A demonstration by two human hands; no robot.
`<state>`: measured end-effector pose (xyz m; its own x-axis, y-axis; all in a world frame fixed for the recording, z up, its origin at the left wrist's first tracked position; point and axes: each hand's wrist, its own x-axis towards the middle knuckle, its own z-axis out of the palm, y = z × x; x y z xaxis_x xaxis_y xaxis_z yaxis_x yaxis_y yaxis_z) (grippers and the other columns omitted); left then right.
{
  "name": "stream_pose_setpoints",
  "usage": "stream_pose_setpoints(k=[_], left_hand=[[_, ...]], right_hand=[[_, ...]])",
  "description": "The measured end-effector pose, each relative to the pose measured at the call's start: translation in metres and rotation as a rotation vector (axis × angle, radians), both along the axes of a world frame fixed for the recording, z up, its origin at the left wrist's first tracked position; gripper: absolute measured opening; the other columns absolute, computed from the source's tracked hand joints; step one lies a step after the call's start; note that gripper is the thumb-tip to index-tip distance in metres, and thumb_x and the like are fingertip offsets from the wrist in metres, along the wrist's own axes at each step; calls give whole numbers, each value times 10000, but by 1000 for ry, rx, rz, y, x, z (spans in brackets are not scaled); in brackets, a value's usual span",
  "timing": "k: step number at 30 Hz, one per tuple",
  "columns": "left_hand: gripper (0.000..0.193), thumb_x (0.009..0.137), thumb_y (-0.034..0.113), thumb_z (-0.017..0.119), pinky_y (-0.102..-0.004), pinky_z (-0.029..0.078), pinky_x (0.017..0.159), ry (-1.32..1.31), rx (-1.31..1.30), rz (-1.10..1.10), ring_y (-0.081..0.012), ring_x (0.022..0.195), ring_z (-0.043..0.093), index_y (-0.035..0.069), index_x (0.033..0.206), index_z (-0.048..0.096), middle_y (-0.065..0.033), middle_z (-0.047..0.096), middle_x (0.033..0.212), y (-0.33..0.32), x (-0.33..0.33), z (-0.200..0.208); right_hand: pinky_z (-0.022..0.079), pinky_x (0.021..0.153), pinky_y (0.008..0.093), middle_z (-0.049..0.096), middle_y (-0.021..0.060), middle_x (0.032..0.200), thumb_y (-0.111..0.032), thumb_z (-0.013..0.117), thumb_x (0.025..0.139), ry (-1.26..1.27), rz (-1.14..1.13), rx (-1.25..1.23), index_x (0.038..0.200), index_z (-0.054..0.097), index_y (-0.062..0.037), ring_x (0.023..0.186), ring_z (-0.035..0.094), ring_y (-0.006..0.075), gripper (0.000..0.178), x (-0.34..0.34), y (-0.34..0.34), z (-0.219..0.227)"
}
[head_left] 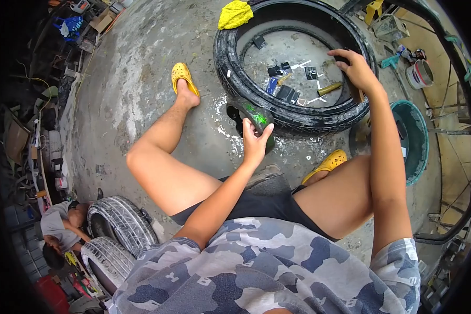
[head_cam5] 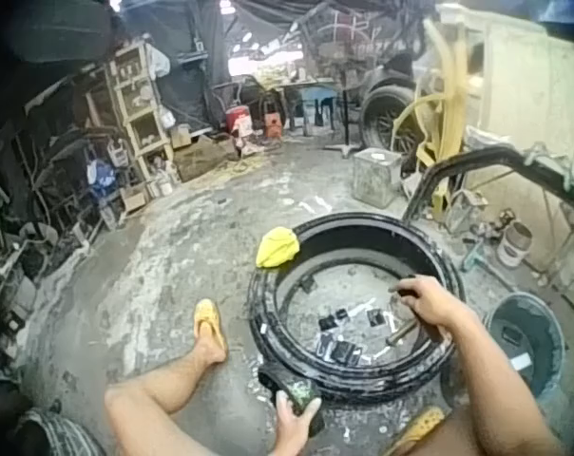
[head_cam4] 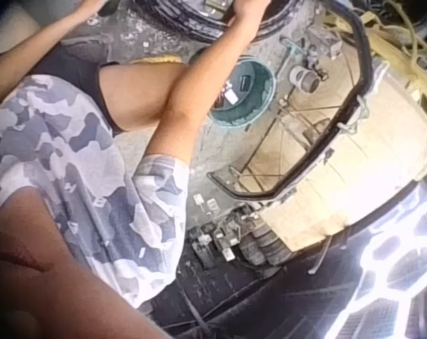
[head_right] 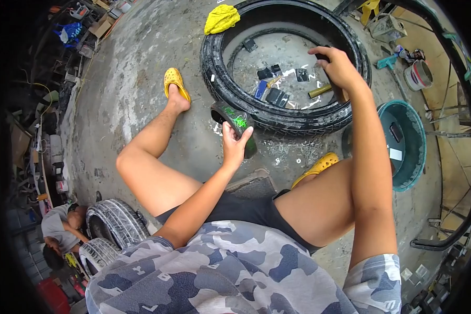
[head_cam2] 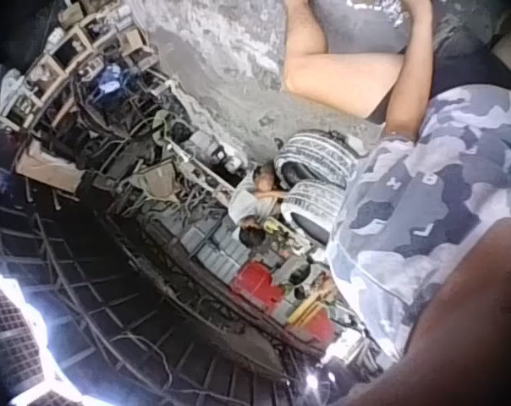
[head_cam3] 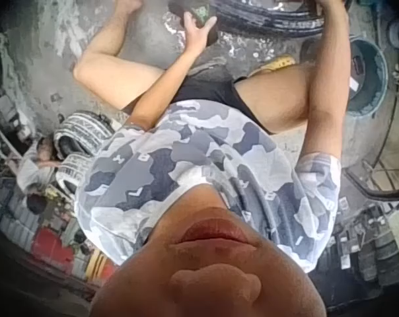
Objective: The recorder uses a metal scraper and a sanding pad to prepare a green motorcycle fairing piece while seated in a workshop.
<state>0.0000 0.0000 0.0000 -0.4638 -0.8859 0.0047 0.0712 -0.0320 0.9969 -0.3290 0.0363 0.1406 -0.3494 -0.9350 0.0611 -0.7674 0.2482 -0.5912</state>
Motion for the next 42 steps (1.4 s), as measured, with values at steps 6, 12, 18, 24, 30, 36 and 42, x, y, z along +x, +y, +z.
stream_pose_setpoints(k=[6, 12, 18, 24, 30, 36, 42], left_hand=[[280, 999, 303, 510, -270, 439, 758, 83, 451, 237, -96, 812, 538, 38, 907, 509, -33, 594, 905, -39, -21, -32], [409, 981, 324, 469, -430, 413, 869, -89, 265, 444, -376, 947, 583, -74, 1050, 541, -223, 634, 1026, -54, -32, -52], [336, 950, 277, 479, -433, 415, 846, -73, 205, 444, -393, 923, 586, -46, 1004, 556, -224, 639, 989, -50, -42, -16], [340, 995, 309, 420, -536, 303, 935, -351, 26, 477, -417, 1088, 461, -13, 1034, 523, -215, 541, 1122, -48, -54, -35], [471, 1032, 346, 336, -581, 186, 1065, -278, 112, 493, -520, 1256, 322, -68, 1197, 485, -288, 411, 1352, -44, -53, -45], [441, 1012, 268, 321, -483, 249, 1033, -171, 26, 460, -430, 1133, 411, -51, 1267, 484, -266, 480, 1283, -45, -48, -41], [433, 1009, 268, 314, -455, 294, 989, -175, -11, 461, -373, 1080, 439, -46, 1236, 507, -217, 524, 1231, -45, -43, -42]], right_hand=[[472, 853, 365, 638, 195, 946, -14, 642, 849, -261, -117, -56, 1350, 398, -173, 920, 644, 284, 580, 42, -4, 7], [506, 739, 346, 650, 175, 888, -50, 688, 848, -433, -123, -29, 1214, 305, -107, 795, 645, 227, 532, 92, -19, -34], [491, 749, 343, 621, 123, 899, -112, 756, 782, -459, -156, -151, 1139, 547, -71, 813, 606, 212, 416, 145, -27, -93], [479, 673, 288, 615, 72, 791, -104, 732, 799, -532, -382, -139, 1136, 589, -77, 719, 571, 126, 368, 175, -38, -92], [489, 800, 361, 650, 164, 956, -62, 707, 805, -310, -342, -157, 1122, 613, -34, 867, 632, 282, 331, 201, -51, -97], [470, 807, 388, 599, 183, 954, 7, 666, 805, -166, -231, -173, 1144, 609, 18, 858, 572, 341, 344, 218, -30, -114], [486, 782, 362, 608, 166, 921, 67, 671, 780, -58, -112, -245, 1131, 625, 9, 854, 599, 310, 358, 216, -60, -110]])
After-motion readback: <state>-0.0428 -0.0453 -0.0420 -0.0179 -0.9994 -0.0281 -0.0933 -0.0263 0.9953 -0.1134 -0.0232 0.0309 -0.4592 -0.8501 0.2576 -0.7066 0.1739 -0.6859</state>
